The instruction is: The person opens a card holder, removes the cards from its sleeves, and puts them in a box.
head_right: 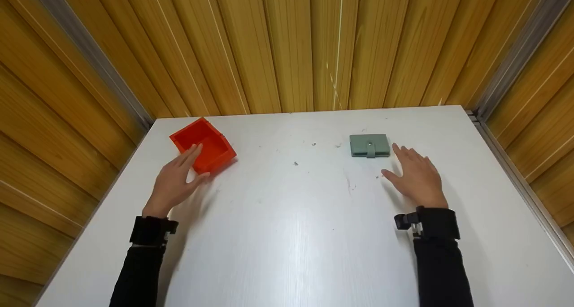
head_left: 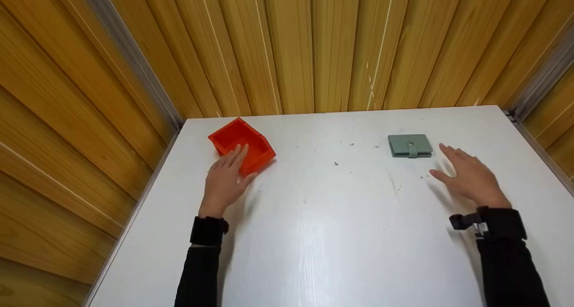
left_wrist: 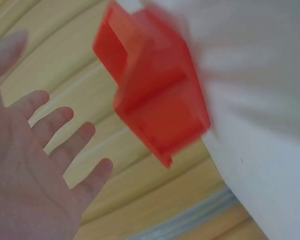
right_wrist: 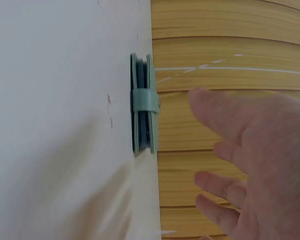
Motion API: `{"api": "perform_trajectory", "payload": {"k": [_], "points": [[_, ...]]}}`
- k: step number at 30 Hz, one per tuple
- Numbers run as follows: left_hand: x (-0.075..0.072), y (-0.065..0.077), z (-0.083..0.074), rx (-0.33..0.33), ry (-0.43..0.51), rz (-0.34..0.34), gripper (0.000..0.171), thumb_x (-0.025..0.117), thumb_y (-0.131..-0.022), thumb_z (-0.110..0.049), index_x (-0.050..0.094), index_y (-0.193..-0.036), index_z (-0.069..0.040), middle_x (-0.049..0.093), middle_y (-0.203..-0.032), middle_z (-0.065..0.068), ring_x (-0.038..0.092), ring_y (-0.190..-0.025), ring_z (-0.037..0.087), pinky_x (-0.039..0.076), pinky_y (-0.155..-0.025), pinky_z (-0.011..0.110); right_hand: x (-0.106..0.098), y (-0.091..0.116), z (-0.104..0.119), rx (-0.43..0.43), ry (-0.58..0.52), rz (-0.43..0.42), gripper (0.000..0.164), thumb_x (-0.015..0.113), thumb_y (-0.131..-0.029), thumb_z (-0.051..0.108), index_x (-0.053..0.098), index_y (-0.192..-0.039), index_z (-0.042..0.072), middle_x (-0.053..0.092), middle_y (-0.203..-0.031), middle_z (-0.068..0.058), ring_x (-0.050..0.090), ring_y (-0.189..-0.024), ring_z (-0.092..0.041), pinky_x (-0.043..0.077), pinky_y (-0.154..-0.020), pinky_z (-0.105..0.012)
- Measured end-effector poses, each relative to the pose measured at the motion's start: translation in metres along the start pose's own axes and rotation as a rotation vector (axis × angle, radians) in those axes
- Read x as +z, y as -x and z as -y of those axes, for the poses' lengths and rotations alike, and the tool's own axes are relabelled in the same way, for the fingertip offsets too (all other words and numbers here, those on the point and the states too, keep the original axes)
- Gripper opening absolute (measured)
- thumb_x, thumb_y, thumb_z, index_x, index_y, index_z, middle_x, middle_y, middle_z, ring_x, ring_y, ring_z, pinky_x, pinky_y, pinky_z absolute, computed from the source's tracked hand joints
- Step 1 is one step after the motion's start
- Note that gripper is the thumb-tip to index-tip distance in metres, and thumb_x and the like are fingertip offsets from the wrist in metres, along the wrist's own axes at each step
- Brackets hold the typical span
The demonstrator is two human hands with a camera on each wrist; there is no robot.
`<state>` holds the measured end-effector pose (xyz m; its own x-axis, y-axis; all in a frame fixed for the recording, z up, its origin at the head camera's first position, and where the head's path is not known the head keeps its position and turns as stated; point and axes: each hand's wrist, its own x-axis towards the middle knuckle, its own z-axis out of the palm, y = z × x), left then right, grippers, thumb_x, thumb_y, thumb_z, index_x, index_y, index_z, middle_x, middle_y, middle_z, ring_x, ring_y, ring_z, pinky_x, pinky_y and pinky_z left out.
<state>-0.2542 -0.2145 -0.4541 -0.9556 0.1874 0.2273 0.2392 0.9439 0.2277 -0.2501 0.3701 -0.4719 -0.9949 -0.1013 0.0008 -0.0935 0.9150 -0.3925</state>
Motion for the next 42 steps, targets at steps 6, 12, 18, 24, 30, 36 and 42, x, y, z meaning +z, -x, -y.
{"api": "perform_trajectory", "payload": {"k": [6,12,18,24,30,36,42], "points": [[0.013,-0.008,-0.03,0.081,0.028,0.035,0.08,0.072,-0.096,-0.042,0.032,-0.163,-0.028,0.038,-0.166,-0.001,0.04,-0.151,0.027,0.032,-0.123,0.052,0.021,-0.039,0.019,0.003,-0.068,0.049,0.086,0.051,-0.104,0.056,0.015,-0.166,0.008,0.013,-0.167,-0.033,0.015,-0.15,-0.058,0.02,-0.112,-0.078],[0.027,-0.021,-0.061,0.156,0.0,0.061,0.079,0.071,-0.097,-0.042,0.03,-0.164,-0.029,0.039,-0.166,0.0,0.043,-0.149,0.025,0.032,-0.123,0.052,0.039,-0.055,0.02,-0.011,-0.058,0.092,0.082,0.047,-0.106,0.054,0.018,-0.164,0.004,0.013,-0.166,-0.033,0.011,-0.152,-0.057,0.019,-0.115,-0.076],[0.041,-0.038,-0.099,0.234,-0.029,0.085,0.078,0.068,-0.099,-0.043,0.028,-0.164,-0.032,0.037,-0.167,-0.003,0.043,-0.149,0.021,0.033,-0.123,0.048,0.047,-0.056,0.038,-0.078,-0.036,0.103,0.076,0.049,-0.107,0.048,0.025,-0.163,0.003,0.017,-0.166,-0.031,0.013,-0.152,-0.055,0.02,-0.118,-0.072],[0.055,-0.047,-0.122,0.255,-0.035,0.138,0.077,0.066,-0.1,-0.044,0.026,-0.165,-0.033,0.034,-0.168,-0.005,0.041,-0.151,0.019,0.032,-0.124,0.047,0.065,-0.058,0.078,-0.162,-0.038,0.156,0.068,0.053,-0.107,0.042,0.031,-0.163,0.01,0.02,-0.169,-0.023,0.015,-0.155,-0.049,0.024,-0.12,-0.067],[0.067,-0.049,-0.13,0.24,-0.007,0.201,0.073,0.065,-0.101,-0.043,0.029,-0.164,-0.033,0.036,-0.167,-0.003,0.043,-0.149,0.021,0.033,-0.123,0.047,0.083,-0.05,0.121,-0.314,-0.028,0.171,0.063,0.06,-0.105,0.038,0.041,-0.159,0.014,0.031,-0.167,-0.017,0.022,-0.156,-0.044,0.031,-0.119,-0.064],[0.071,-0.051,-0.134,0.192,0.035,0.235,0.066,0.065,-0.102,-0.042,0.038,-0.161,-0.028,0.045,-0.162,0.005,0.051,-0.143,0.028,0.04,-0.118,0.048,0.097,-0.041,0.156,-0.468,0.013,0.152,0.061,0.067,-0.101,0.036,0.049,-0.155,0.014,0.038,-0.165,-0.012,0.031,-0.154,-0.039,0.037,-0.117,-0.058],[0.074,-0.047,-0.133,0.129,0.142,0.317,0.064,0.065,-0.102,-0.039,0.04,-0.16,-0.024,0.054,-0.154,0.01,0.056,-0.137,0.03,0.045,-0.115,0.046,0.109,-0.036,0.173,-0.587,-0.003,0.182,0.058,0.07,-0.099,0.033,0.054,-0.152,0.015,0.039,-0.166,-0.007,0.031,-0.155,-0.034,0.041,-0.116,-0.055]]}}
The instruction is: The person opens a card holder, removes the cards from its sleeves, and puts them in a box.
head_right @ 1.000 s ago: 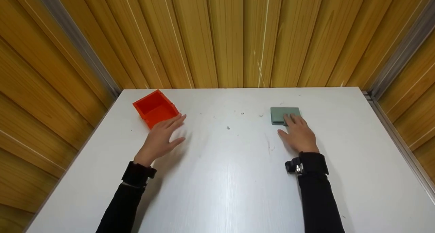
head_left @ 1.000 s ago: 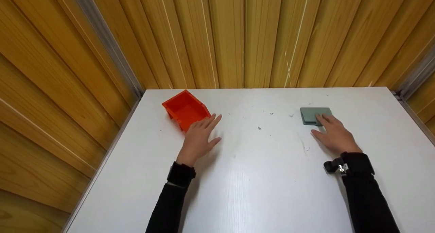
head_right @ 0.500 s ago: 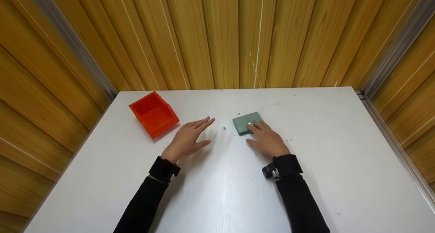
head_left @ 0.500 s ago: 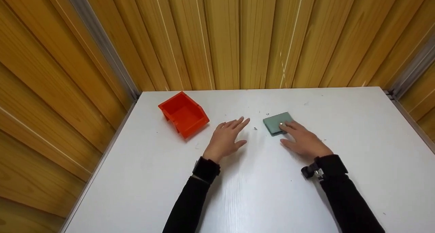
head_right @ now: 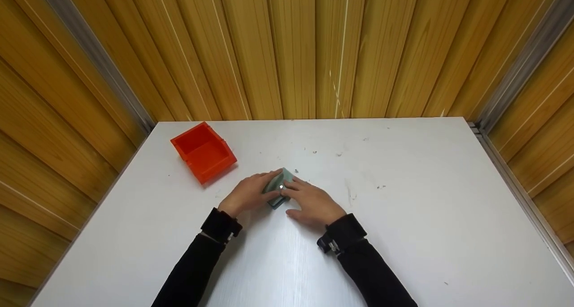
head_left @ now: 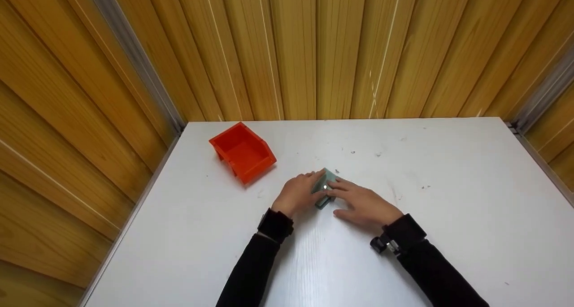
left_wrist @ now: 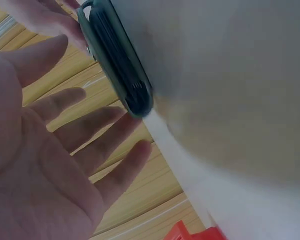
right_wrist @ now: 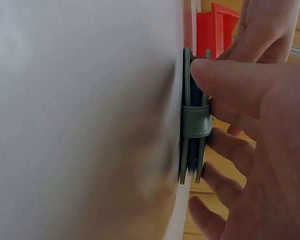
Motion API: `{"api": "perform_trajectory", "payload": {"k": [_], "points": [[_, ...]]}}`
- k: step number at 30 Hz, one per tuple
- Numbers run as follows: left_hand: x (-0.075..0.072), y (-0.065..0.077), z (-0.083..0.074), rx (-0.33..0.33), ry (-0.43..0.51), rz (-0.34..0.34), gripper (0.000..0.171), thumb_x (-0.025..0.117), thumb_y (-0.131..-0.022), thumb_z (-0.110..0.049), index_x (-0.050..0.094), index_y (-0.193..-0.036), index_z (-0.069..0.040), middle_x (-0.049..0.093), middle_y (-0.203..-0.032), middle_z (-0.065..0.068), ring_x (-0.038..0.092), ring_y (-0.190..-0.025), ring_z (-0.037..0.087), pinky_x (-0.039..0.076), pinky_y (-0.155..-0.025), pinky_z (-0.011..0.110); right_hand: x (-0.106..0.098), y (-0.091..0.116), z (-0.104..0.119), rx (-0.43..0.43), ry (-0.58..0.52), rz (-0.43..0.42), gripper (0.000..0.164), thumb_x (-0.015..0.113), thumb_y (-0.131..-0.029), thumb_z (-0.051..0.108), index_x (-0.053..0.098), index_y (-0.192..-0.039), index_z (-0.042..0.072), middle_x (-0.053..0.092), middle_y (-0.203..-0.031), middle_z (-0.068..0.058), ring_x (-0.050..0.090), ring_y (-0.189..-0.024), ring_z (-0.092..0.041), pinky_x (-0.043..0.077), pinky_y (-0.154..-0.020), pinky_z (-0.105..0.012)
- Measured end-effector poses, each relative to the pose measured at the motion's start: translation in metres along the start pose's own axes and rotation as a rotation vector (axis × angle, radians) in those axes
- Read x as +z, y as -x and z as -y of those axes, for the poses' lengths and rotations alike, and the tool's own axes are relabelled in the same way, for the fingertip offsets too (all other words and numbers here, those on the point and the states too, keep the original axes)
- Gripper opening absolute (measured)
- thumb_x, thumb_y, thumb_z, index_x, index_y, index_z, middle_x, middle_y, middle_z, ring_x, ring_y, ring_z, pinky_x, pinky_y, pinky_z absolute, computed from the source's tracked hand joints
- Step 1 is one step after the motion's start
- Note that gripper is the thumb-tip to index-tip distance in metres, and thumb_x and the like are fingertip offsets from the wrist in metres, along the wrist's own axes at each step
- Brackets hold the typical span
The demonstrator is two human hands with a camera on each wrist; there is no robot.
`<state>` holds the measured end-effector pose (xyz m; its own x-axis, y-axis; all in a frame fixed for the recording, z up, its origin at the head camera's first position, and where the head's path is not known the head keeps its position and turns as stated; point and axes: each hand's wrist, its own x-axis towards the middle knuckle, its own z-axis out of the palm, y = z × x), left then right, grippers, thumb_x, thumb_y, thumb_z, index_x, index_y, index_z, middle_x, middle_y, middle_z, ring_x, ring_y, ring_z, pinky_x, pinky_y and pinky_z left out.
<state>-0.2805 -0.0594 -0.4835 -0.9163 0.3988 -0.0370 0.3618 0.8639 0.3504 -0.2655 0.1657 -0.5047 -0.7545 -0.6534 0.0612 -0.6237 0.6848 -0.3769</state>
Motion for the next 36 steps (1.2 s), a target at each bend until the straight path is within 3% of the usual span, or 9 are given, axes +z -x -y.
{"api": "perform_trajectory", "payload": {"k": [8,13,19,25,29,32,36], "points": [[0.004,0.001,0.003,0.017,0.009,-0.018,0.053,0.067,-0.101,-0.038,0.058,-0.147,-0.012,0.066,-0.139,0.011,0.063,-0.124,0.029,0.051,-0.108,0.04,0.002,0.0,0.003,-0.03,0.025,-0.012,0.055,0.069,-0.099,0.029,0.055,-0.151,0.017,0.04,-0.165,-0.005,0.034,-0.154,-0.034,0.037,-0.119,-0.055],[0.006,-0.003,0.001,-0.016,0.079,-0.029,0.056,0.072,-0.098,-0.035,0.057,-0.147,-0.012,0.065,-0.133,0.016,0.065,-0.114,0.027,0.054,-0.101,0.039,-0.005,0.001,0.003,-0.025,0.091,-0.057,0.05,0.071,-0.098,0.023,0.06,-0.147,0.017,0.048,-0.16,-0.008,0.044,-0.147,-0.036,0.039,-0.116,-0.057],[0.01,-0.003,-0.005,-0.106,0.223,-0.019,0.063,0.076,-0.095,-0.035,0.053,-0.15,-0.015,0.06,-0.128,0.016,0.062,-0.107,0.024,0.053,-0.099,0.041,-0.01,0.003,0.0,0.05,0.096,-0.045,0.046,0.07,-0.099,0.021,0.062,-0.144,0.02,0.052,-0.156,-0.01,0.052,-0.14,-0.035,0.049,-0.105,-0.055],[0.014,-0.001,-0.01,-0.126,0.231,-0.033,0.065,0.077,-0.094,-0.035,0.053,-0.148,-0.01,0.061,-0.131,0.019,0.065,-0.115,0.03,0.054,-0.1,0.044,-0.006,0.0,0.003,0.117,0.041,-0.073,0.041,0.069,-0.098,0.019,0.067,-0.139,0.018,0.055,-0.153,-0.013,0.056,-0.136,-0.037,0.05,-0.105,-0.055],[0.015,0.0,-0.009,-0.125,0.268,-0.065,0.062,0.082,-0.09,-0.03,0.056,-0.143,-0.009,0.063,-0.127,0.019,0.063,-0.112,0.03,0.053,-0.098,0.044,0.0,-0.005,0.01,0.12,0.017,-0.172,0.033,0.071,-0.095,0.014,0.074,-0.128,0.011,0.065,-0.128,-0.015,0.065,-0.108,-0.032,0.055,-0.089,-0.045],[0.014,-0.001,-0.008,-0.122,0.298,-0.078,0.062,0.083,-0.089,-0.028,0.056,-0.141,-0.009,0.065,-0.126,0.018,0.062,-0.11,0.029,0.052,-0.096,0.043,0.003,-0.009,0.016,0.123,0.003,-0.244,0.029,0.072,-0.094,0.01,0.076,-0.122,0.007,0.061,-0.107,-0.012,0.058,-0.085,-0.021,0.05,-0.073,-0.035],[0.013,-0.001,-0.009,-0.124,0.296,-0.081,0.064,0.083,-0.09,-0.029,0.055,-0.144,-0.008,0.065,-0.126,0.018,0.062,-0.11,0.029,0.052,-0.096,0.043,0.006,-0.013,0.021,0.148,0.011,-0.262,0.028,0.073,-0.094,0.012,0.076,-0.121,0.003,0.061,-0.096,-0.011,0.053,-0.075,-0.017,0.047,-0.067,-0.032]]}}
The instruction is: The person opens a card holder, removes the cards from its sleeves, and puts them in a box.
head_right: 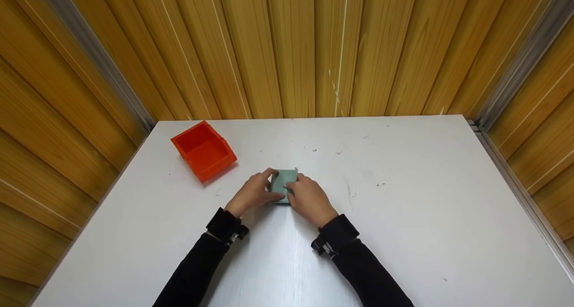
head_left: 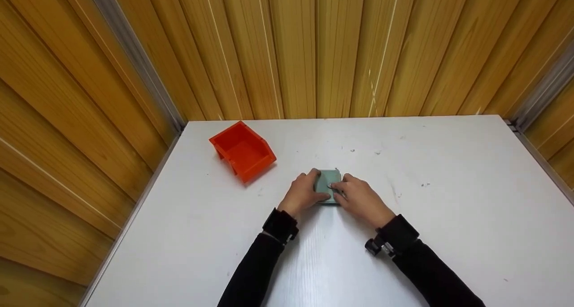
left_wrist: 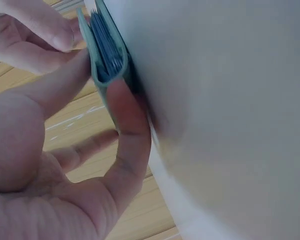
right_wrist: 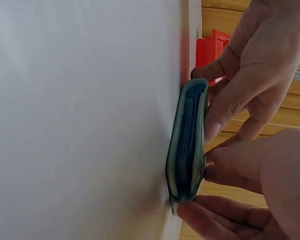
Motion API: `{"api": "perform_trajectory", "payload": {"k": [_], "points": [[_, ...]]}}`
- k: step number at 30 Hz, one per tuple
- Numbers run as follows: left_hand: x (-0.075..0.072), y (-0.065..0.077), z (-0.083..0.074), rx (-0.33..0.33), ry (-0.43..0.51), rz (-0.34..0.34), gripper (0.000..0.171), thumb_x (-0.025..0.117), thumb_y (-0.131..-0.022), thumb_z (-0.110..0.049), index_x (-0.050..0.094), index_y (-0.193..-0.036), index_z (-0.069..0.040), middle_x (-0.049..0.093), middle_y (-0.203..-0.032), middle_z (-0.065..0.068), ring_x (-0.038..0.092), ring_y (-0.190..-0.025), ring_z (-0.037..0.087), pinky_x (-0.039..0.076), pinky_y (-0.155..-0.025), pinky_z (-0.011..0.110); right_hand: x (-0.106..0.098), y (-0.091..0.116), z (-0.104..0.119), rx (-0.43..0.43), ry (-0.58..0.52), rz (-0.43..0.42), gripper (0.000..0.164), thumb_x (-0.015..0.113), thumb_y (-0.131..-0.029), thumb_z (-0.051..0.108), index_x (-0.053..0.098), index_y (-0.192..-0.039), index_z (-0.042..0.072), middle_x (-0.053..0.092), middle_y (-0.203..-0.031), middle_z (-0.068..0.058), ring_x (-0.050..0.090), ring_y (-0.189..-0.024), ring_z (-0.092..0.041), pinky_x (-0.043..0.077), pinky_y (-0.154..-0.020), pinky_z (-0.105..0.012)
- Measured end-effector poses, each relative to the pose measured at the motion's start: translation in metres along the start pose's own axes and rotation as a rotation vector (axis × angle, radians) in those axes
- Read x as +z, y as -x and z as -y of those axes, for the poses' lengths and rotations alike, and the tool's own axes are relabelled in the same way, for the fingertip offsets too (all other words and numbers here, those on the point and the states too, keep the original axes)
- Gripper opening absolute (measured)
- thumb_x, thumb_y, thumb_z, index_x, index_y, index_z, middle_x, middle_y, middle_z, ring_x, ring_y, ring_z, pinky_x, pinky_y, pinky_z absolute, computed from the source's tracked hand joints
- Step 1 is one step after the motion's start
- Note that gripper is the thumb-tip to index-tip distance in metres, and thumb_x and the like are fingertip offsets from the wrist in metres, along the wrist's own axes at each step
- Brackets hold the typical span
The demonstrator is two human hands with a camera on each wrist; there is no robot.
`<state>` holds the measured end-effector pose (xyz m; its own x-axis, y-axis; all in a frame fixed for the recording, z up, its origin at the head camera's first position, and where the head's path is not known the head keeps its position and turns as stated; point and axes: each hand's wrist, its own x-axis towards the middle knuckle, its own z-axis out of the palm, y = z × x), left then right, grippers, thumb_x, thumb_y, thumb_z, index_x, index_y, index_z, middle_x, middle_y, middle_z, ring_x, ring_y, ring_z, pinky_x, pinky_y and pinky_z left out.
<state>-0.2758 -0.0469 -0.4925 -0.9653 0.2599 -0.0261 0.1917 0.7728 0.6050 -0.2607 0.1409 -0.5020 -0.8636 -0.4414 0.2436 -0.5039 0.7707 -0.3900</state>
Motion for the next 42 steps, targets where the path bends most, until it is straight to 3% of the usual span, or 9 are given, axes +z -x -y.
{"api": "perform_trajectory", "payload": {"k": [10,19,25,33,42], "points": [[0.0,0.002,-0.009,-0.004,-0.045,-0.014,0.066,0.081,-0.091,-0.029,0.054,-0.147,-0.007,0.062,-0.126,0.021,0.064,-0.11,0.033,0.054,-0.095,0.045,0.003,-0.002,0.001,0.036,0.005,0.012,0.029,0.075,-0.094,0.015,0.076,-0.12,0.002,0.065,-0.092,-0.012,0.055,-0.074,-0.019,0.05,-0.068,-0.036],[0.0,0.005,-0.016,0.065,-0.122,-0.082,0.051,0.075,-0.095,-0.025,0.061,-0.139,-0.003,0.062,-0.122,0.024,0.069,-0.102,0.036,0.058,-0.089,0.044,0.008,-0.001,0.0,0.036,-0.025,-0.07,0.02,0.074,-0.094,0.012,0.076,-0.109,-0.001,0.074,-0.093,-0.014,0.067,-0.078,-0.023,0.054,-0.069,-0.039],[-0.003,0.006,-0.027,0.119,-0.083,-0.114,0.046,0.072,-0.098,-0.025,0.063,-0.138,-0.002,0.06,-0.12,0.019,0.069,-0.098,0.029,0.058,-0.086,0.037,0.007,-0.004,-0.006,0.128,-0.105,-0.127,0.015,0.069,-0.097,0.014,0.074,-0.088,0.003,0.068,-0.072,-0.005,0.055,-0.061,-0.013,0.045,-0.058,-0.03],[0.001,0.007,-0.035,0.203,0.027,-0.053,0.05,0.069,-0.101,-0.028,0.059,-0.144,-0.004,0.05,-0.123,0.012,0.059,-0.09,0.016,0.052,-0.076,0.024,0.009,-0.004,-0.024,0.211,-0.188,-0.248,0.015,0.069,-0.094,0.01,0.075,-0.081,0.005,0.076,-0.075,-0.008,0.067,-0.066,-0.019,0.051,-0.064,-0.035],[0.001,0.009,-0.036,0.224,0.042,-0.041,0.055,0.068,-0.101,-0.031,0.054,-0.149,-0.006,0.047,-0.128,0.011,0.057,-0.088,0.014,0.049,-0.075,0.022,0.008,-0.005,-0.025,0.212,-0.192,-0.245,0.011,0.069,-0.089,0.005,0.075,-0.079,0.004,0.075,-0.074,-0.008,0.069,-0.068,-0.023,0.054,-0.066,-0.039]]}}
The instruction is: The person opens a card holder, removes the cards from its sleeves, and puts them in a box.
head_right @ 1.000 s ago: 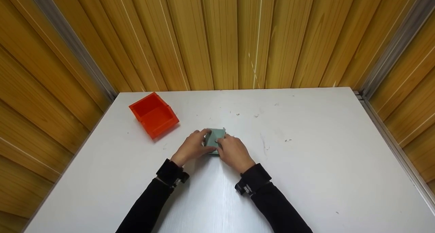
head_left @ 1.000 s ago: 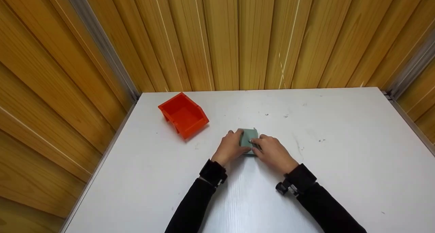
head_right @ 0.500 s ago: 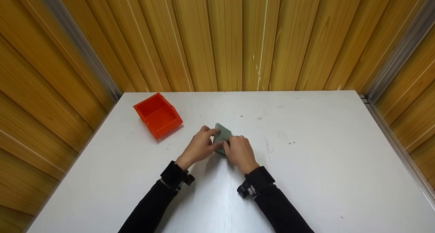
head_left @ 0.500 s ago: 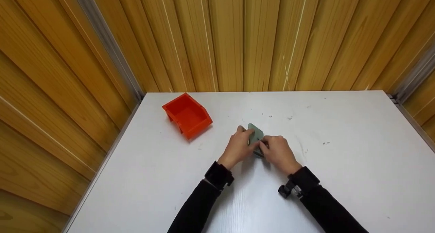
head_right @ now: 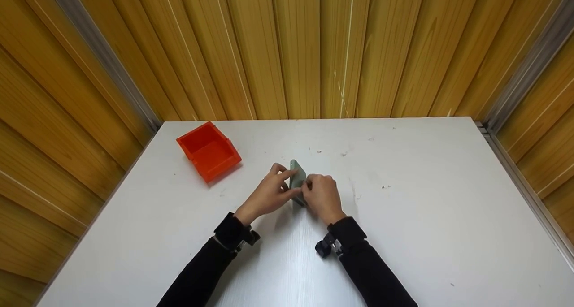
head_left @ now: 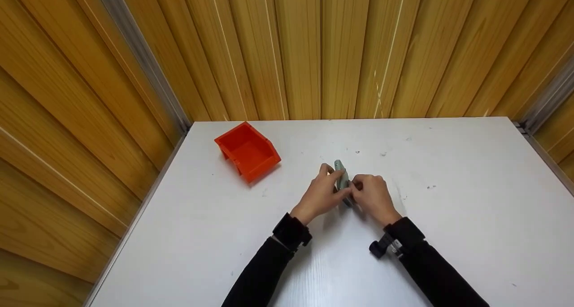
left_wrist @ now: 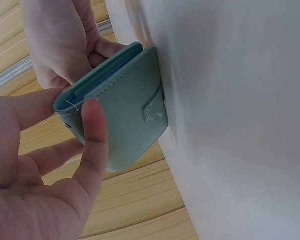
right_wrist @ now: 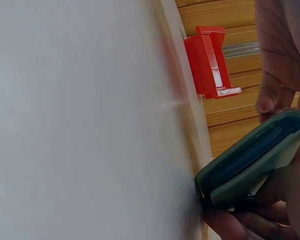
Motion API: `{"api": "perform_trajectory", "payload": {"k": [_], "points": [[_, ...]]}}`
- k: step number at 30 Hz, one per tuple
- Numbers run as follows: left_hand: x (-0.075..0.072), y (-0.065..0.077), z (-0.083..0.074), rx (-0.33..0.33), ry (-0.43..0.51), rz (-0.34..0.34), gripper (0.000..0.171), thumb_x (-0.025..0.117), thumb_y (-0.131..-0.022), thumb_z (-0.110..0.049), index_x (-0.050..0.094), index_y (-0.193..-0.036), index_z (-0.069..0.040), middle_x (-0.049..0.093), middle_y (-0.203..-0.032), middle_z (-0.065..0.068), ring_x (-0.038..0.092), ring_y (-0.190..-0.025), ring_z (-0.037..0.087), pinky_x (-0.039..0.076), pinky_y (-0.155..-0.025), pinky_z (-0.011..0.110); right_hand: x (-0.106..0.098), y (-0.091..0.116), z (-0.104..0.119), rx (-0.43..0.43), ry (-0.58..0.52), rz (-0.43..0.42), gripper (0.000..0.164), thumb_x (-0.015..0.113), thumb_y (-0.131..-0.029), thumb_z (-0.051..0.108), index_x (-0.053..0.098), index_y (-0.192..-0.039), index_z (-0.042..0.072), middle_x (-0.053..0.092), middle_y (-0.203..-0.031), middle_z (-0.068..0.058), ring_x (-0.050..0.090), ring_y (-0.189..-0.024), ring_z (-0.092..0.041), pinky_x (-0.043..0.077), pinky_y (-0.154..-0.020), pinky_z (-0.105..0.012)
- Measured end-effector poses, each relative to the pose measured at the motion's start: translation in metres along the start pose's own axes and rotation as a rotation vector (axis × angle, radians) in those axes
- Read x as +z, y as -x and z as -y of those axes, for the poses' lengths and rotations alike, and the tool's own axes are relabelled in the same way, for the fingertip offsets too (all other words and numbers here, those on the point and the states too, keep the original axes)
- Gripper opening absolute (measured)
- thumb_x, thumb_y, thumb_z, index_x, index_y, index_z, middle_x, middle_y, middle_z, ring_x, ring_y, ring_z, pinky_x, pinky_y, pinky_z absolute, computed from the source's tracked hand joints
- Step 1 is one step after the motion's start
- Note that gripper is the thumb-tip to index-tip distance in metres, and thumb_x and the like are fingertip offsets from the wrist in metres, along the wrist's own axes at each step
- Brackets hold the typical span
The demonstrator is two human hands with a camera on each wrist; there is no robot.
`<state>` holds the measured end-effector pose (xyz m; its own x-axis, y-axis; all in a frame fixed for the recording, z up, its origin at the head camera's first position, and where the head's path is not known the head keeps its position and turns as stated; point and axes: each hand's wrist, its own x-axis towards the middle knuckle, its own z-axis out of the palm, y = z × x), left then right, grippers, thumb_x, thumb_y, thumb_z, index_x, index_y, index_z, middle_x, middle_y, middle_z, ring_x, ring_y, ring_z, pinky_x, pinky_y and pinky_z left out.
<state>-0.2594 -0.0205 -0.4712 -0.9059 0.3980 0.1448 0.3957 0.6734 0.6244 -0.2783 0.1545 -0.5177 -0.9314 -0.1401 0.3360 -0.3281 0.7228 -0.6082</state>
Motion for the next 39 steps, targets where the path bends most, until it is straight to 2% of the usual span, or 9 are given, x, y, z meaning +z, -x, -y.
{"api": "perform_trajectory", "payload": {"k": [10,17,22,25,30,35,39], "points": [[0.001,0.001,0.0,-0.045,-0.028,-0.032,0.052,0.075,-0.096,-0.02,0.06,-0.144,-0.005,0.049,-0.123,0.011,0.061,-0.09,0.015,0.052,-0.073,0.02,0.0,-0.002,-0.002,0.006,-0.026,0.012,0.014,0.069,-0.087,0.006,0.076,-0.074,0.006,0.072,-0.066,-0.003,0.06,-0.054,-0.011,0.047,-0.057,-0.028],[0.003,0.004,0.0,-0.107,-0.065,-0.041,0.051,0.078,-0.093,-0.017,0.063,-0.14,-0.005,0.051,-0.122,0.013,0.065,-0.093,0.021,0.056,-0.08,0.028,0.002,-0.001,-0.002,-0.004,-0.025,-0.006,0.015,0.071,-0.082,0.003,0.077,-0.069,0.006,0.07,-0.062,-0.001,0.056,-0.058,-0.012,0.042,-0.057,-0.026],[0.003,0.003,-0.003,-0.154,-0.063,-0.038,0.052,0.079,-0.091,-0.016,0.064,-0.14,-0.006,0.051,-0.123,0.011,0.063,-0.094,0.02,0.056,-0.081,0.029,0.001,-0.002,-0.002,-0.006,-0.029,-0.009,0.016,0.07,-0.081,0.003,0.078,-0.068,0.006,0.07,-0.062,-0.003,0.054,-0.057,-0.012,0.04,-0.056,-0.026],[0.003,0.001,-0.004,-0.143,-0.053,-0.035,0.05,0.078,-0.091,-0.014,0.065,-0.139,-0.006,0.05,-0.121,0.011,0.061,-0.093,0.019,0.055,-0.08,0.027,-0.002,-0.003,-0.006,0.002,-0.028,-0.013,0.016,0.07,-0.081,0.004,0.079,-0.069,0.006,0.071,-0.063,-0.003,0.054,-0.056,-0.012,0.04,-0.055,-0.025],[0.004,-0.003,-0.003,-0.137,-0.083,-0.04,0.046,0.077,-0.087,-0.008,0.068,-0.132,-0.006,0.051,-0.117,0.011,0.063,-0.092,0.021,0.056,-0.08,0.028,-0.01,-0.004,-0.015,0.051,-0.058,-0.03,0.015,0.069,-0.083,0.003,0.081,-0.072,0.005,0.074,-0.066,-0.005,0.061,-0.057,-0.009,0.045,-0.058,-0.021],[0.0,-0.002,0.002,-0.195,-0.087,-0.013,0.049,0.078,-0.087,-0.007,0.066,-0.134,-0.004,0.052,-0.122,0.014,0.065,-0.102,0.025,0.058,-0.088,0.032,-0.014,-0.005,-0.021,0.107,-0.098,0.003,0.014,0.068,-0.084,0.004,0.081,-0.078,0.001,0.075,-0.067,-0.008,0.063,-0.052,-0.007,0.047,-0.053,-0.019],[-0.004,-0.001,0.006,-0.229,-0.084,0.026,0.048,0.075,-0.088,-0.006,0.064,-0.135,-0.004,0.053,-0.125,0.016,0.063,-0.1,0.024,0.057,-0.09,0.035,-0.015,-0.005,-0.024,0.106,-0.053,0.027,0.015,0.068,-0.083,0.004,0.079,-0.074,0.002,0.07,-0.06,-0.005,0.058,-0.049,-0.008,0.044,-0.053,-0.021]]}}
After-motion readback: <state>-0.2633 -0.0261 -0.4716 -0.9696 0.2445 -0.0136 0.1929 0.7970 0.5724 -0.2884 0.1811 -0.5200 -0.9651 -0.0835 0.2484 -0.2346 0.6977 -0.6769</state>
